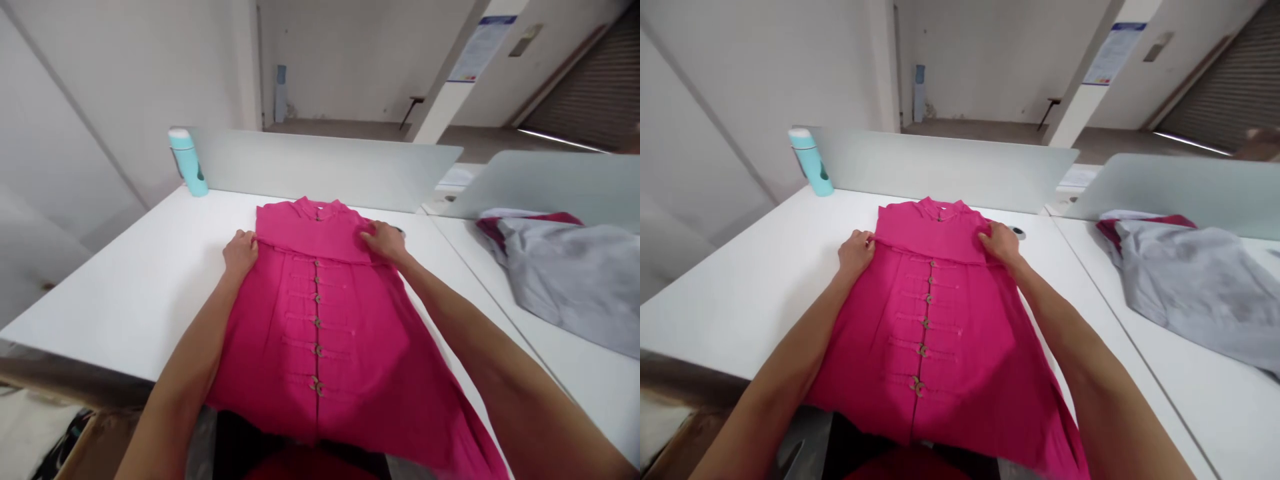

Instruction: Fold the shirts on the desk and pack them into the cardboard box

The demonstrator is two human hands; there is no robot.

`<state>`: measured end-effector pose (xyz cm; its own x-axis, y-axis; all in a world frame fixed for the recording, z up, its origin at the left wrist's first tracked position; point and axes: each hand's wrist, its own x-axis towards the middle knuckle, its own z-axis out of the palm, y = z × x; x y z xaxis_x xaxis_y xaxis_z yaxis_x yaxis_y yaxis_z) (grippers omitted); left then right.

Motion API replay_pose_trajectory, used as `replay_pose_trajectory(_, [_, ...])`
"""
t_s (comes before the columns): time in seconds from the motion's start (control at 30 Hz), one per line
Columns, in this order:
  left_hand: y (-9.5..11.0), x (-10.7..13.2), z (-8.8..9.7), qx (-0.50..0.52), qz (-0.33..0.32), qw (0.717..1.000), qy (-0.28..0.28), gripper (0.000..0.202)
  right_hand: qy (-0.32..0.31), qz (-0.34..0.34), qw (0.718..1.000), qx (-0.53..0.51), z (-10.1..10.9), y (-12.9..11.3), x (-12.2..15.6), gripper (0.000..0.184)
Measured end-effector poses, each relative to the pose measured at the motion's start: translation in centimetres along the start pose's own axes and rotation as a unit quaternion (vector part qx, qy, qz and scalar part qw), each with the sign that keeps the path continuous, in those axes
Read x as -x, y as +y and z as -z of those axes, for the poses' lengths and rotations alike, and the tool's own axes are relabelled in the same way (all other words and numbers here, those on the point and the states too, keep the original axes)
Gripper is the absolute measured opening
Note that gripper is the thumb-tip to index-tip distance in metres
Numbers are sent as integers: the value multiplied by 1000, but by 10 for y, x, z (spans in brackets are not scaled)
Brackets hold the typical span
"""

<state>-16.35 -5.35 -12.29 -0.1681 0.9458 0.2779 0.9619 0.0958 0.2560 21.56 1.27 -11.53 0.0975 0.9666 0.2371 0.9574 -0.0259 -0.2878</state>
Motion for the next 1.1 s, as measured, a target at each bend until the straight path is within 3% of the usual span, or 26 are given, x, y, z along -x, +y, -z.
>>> replay_pose_trajectory(0.27, [2, 4, 1, 53, 9, 998, -12, 28, -5, -19, 1000, -9, -17, 8, -13, 28])
replay_pose_trajectory(0.5, [4, 4, 3, 51, 10, 999, -13, 25, 62, -64, 994, -62, -9, 7, -28, 34])
replay_pose_trajectory(0.7, [4, 3, 5, 18, 5, 999, -32, 23, 47, -69, 995, -54, -28, 3, -22, 28])
replay_pose_trajectory(0.8, [4, 3, 6, 22, 4, 999, -31, 22, 45, -63, 995, -56, -31, 4, -19, 35])
replay_pose_trajectory(0.97, [3, 2, 1, 36, -22, 999, 29, 24, 93, 50, 993, -55, -24, 7, -11, 50])
replay_pose_trajectory(1.1, [2, 1, -4, 35, -73, 995, 55, 16, 17, 169, 984, -52, -34, 3, 5, 47])
